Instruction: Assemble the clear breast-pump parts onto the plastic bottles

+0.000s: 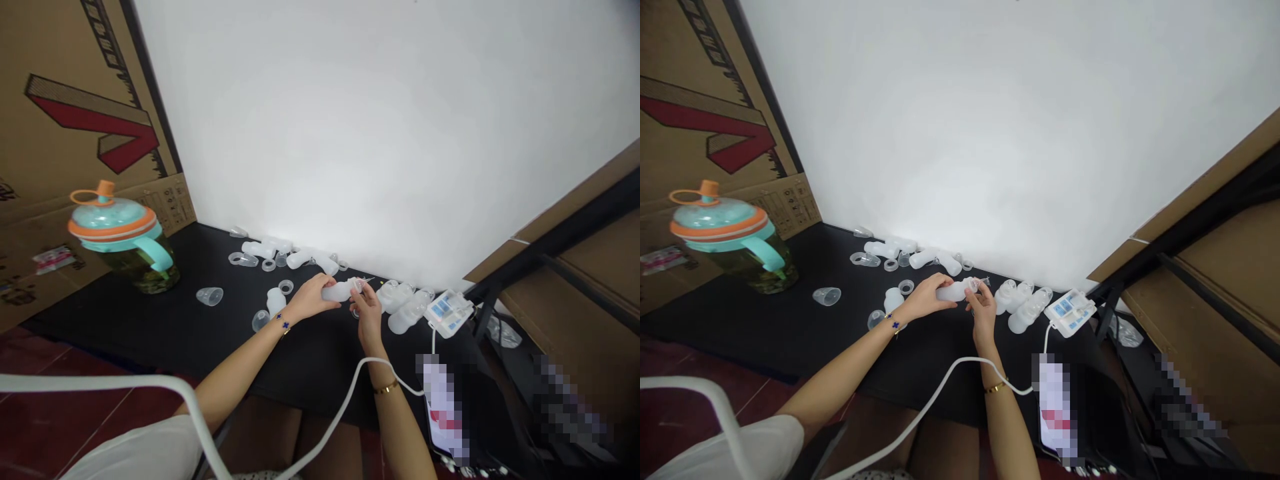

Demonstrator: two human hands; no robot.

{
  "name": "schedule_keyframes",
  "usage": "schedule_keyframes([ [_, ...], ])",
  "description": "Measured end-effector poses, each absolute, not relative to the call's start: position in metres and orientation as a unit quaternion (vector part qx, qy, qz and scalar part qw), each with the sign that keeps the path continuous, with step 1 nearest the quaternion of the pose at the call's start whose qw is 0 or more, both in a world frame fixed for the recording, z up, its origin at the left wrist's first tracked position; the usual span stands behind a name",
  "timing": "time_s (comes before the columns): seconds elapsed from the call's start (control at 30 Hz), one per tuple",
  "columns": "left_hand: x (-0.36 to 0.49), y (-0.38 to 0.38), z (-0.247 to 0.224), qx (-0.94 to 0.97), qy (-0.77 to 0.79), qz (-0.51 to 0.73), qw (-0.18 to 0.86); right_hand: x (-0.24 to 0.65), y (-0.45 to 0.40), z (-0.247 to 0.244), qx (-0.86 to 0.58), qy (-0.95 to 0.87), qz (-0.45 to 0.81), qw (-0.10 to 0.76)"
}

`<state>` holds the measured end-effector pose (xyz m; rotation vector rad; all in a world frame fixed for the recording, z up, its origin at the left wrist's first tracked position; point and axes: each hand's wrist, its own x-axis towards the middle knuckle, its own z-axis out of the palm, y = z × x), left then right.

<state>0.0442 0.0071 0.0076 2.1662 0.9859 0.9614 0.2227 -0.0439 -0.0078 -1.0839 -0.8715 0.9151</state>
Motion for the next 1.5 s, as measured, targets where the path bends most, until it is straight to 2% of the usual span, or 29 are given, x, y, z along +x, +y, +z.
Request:
schedule_keyframes([
  [0.63, 0.048, 0.006, 0.004, 0.789, 0.349, 0.373, 0.341, 0.225, -0.044, -0.007, -0.462, -0.393, 0.426, 0.671],
  [1.07, 0.050, 0.000, 0.013, 0.725, 0.321, 0.361, 0.490, 0.225, -0.047, -0.002, -0.436, -0.364, 0.465, 0.679],
  [1.5, 0.050, -0.002, 0.017, 0.733, 0.327, 0.365, 0.472, 0.226, -0.045, -0.003, -0.442, -0.374, 0.448, 0.681],
])
